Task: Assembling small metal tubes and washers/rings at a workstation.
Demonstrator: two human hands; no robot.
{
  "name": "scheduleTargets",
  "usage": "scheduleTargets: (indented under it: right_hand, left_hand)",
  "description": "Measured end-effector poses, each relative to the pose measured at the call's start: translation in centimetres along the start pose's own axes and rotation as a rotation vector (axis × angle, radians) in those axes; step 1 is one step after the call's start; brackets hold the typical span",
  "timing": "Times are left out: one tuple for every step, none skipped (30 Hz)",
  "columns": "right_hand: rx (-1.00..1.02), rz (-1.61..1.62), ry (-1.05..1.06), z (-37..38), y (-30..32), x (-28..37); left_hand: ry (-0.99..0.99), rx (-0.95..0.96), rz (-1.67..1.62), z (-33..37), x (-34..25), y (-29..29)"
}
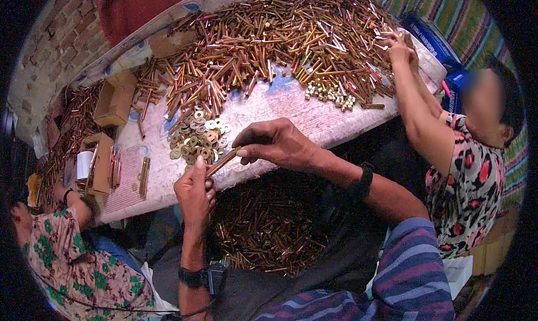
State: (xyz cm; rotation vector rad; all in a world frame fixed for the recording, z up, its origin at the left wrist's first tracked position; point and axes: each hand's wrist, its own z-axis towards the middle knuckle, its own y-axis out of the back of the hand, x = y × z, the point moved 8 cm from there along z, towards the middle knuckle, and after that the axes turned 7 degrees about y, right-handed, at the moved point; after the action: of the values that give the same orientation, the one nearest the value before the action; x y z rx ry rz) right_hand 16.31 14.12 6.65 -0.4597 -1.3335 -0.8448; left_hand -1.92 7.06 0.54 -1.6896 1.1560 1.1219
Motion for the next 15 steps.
scheduleTargets:
  right_hand:
    - [0.006, -0.045, 0.021, 0.0, 0.0, 0.1]
    - [0.005, -0.046, 0.02, 0.0, 0.0, 0.1]
    - [0.005, -0.15, 0.067, 0.0, 0.1, 0.6]
    - [0.004, -0.255, 0.114, 0.0, 0.2, 1.0]
    - [-0.001, -0.26, 0.111, -0.1, 0.3, 1.0]
    - [0.004, -0.341, 0.197, -0.1, 0.2, 1.7]
    - [0.008, -0.423, 0.282, -0.2, -0.1, 2.3]
    - [0.015, -0.402, 0.294, -0.1, -0.2, 1.9]
    - [0.007, -0.415, 0.292, -0.1, -0.1, 1.7]
    - [0.013, -0.448, 0.34, -0.2, -0.3, 2.0]
    - [0.023, -0.472, 0.39, -0.2, -0.7, 2.0]
    - [0.029, -0.472, 0.407, -0.1, -0.7, 1.7]
    - [0.025, -0.475, 0.408, -0.1, -0.7, 1.5]
    - [0.042, -0.495, 0.352, -0.1, -0.7, 1.1]
    - [0.06, -0.512, 0.297, 0.0, -0.7, 0.7]
  left_hand:
    - [-0.007, -0.016, 0.001, 0.1, -0.1, 0.1]
    - [-0.013, -0.03, 0.002, 0.1, -0.2, 0.1]
    - [-0.012, -0.029, 0.002, 0.2, -0.2, 0.1]
    - [0.004, -0.04, 0.005, 0.3, 0.0, 0.1]
    - [0.02, -0.048, 0.007, 0.3, 0.2, -0.1]
    - [0.02, -0.04, 0.006, 0.3, 0.1, -0.3]
    - [0.081, -0.042, -0.025, 0.3, 0.4, -0.1]
    - [0.138, -0.041, -0.056, 0.3, 0.8, 0.0]
    - [0.158, -0.049, -0.077, 0.4, 1.1, 0.3]
    - [0.151, -0.046, -0.07, 0.4, 1.1, 0.3]
    - [0.146, -0.052, -0.06, 0.4, 1.2, 0.6]
    - [0.144, -0.047, -0.058, 0.5, 1.4, 0.7]
    - [0.129, -0.054, -0.036, 0.6, 1.5, 0.8]
    - [0.114, -0.06, -0.017, 0.7, 1.5, 0.9]
    - [0.111, -0.058, -0.017, 0.8, 1.5, 0.9]
